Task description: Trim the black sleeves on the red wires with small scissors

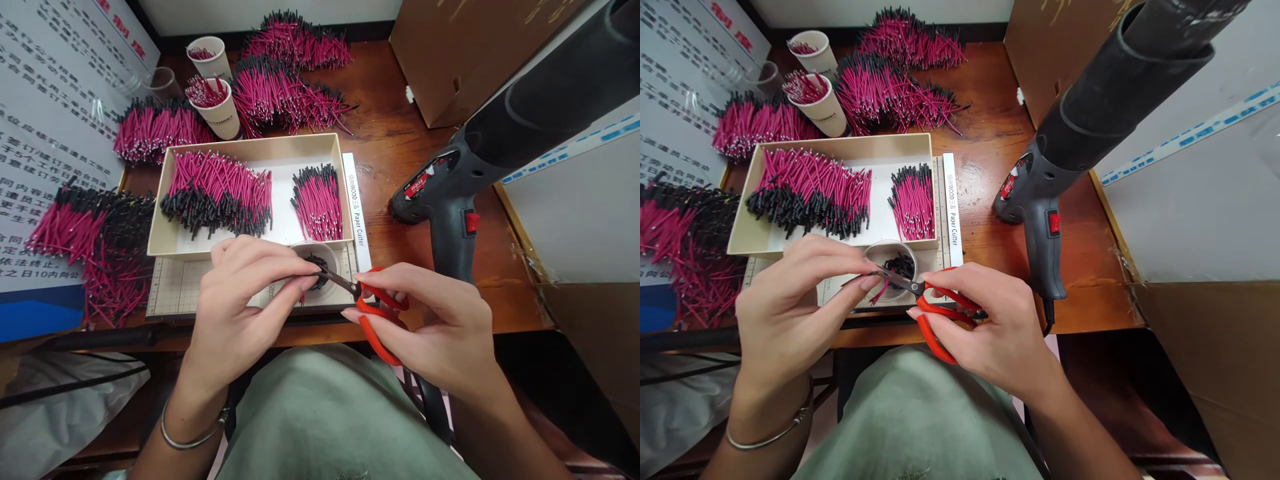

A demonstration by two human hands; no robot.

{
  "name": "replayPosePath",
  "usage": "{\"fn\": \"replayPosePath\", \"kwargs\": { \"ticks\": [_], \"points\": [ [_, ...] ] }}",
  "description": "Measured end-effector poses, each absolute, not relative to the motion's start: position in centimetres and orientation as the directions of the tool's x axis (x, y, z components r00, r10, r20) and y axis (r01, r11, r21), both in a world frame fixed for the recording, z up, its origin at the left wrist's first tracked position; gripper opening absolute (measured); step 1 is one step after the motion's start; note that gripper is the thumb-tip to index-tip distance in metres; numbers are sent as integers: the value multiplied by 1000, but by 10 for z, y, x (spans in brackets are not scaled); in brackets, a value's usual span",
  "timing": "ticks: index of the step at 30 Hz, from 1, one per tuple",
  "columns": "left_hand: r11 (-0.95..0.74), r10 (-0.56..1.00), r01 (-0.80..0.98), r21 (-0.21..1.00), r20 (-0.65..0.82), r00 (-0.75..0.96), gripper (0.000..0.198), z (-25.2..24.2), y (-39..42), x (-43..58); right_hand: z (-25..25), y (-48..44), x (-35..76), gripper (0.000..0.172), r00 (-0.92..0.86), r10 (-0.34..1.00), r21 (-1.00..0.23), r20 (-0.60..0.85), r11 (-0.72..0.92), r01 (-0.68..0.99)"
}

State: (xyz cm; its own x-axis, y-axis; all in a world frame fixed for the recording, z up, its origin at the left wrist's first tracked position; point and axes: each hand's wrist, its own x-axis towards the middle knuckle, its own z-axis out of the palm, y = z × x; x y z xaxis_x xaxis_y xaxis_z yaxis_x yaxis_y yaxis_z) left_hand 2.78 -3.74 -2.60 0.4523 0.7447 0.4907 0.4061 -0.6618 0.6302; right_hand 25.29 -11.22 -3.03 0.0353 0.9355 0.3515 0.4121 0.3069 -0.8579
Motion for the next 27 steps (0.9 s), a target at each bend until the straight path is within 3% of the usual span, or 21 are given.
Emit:
{"fn": "replayPosePath", "kwargs": {
  "ticks": [27],
  "points": [
    [-692, 710, 360, 625, 502, 494, 13, -30, -36, 25, -30, -111, 258, 26, -31, 945, -861, 326, 310, 404]
  ]
}}
